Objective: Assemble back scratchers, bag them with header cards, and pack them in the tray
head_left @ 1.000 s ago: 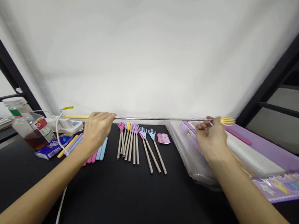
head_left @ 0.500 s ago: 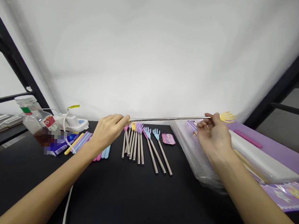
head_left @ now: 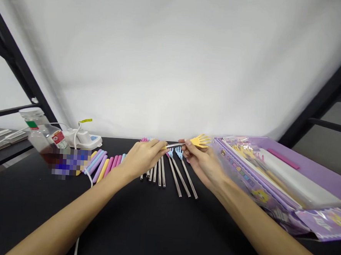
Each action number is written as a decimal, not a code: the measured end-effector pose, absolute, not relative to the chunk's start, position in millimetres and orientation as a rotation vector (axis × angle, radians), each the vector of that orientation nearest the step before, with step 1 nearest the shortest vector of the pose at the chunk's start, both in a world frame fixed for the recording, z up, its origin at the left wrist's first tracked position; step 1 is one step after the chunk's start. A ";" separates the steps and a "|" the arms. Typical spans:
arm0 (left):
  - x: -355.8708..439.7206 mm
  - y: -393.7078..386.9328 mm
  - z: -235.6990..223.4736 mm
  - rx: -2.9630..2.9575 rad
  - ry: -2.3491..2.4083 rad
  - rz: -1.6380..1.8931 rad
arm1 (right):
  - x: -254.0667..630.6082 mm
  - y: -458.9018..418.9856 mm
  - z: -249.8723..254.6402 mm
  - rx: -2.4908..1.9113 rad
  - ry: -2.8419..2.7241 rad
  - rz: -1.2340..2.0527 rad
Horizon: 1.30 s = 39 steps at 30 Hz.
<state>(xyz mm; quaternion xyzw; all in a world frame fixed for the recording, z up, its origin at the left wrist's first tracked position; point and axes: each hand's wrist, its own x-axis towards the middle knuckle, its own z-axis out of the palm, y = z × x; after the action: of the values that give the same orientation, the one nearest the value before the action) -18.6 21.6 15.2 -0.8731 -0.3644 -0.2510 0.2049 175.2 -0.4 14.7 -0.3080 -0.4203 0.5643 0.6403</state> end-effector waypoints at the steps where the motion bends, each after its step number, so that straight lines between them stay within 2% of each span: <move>1: -17.8 21.3 15.1 -2.429 -1.042 -0.671 | 174.6 -0.1 13.8 -0.706 -0.960 1.289; 5: -24.6 26.5 16.1 -2.342 -1.107 -0.573 | 181.3 6.9 17.7 -0.667 -0.818 1.230; 9: -59.4 42.1 18.0 -2.151 -1.170 -0.675 | 222.7 21.7 37.5 -0.677 -0.435 0.994; 14: -96.9 51.3 25.3 -1.912 -1.688 -0.436 | 278.0 28.3 59.3 -0.727 -0.088 0.770; 17: -101.6 49.0 30.3 -1.758 -1.825 -0.385 | 292.5 25.3 62.2 -0.697 -0.045 0.702; 22: -100.5 47.7 29.7 -1.741 -1.744 -0.372 | 298.0 24.0 57.4 -0.664 -0.046 0.668; 29: -102.7 52.7 24.2 -1.878 -1.386 -0.532 | 297.9 26.5 50.4 -0.644 -0.061 0.729; 39: -123.0 61.9 22.7 -1.790 -1.197 -0.719 | 306.8 20.7 72.8 -0.573 -0.015 0.723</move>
<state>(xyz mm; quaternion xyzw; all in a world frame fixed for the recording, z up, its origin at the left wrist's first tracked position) -123.0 61.9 22.7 -0.7148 -0.4780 -0.2871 0.4221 306.8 20.7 72.8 -0.2765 -0.0072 0.3490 0.8954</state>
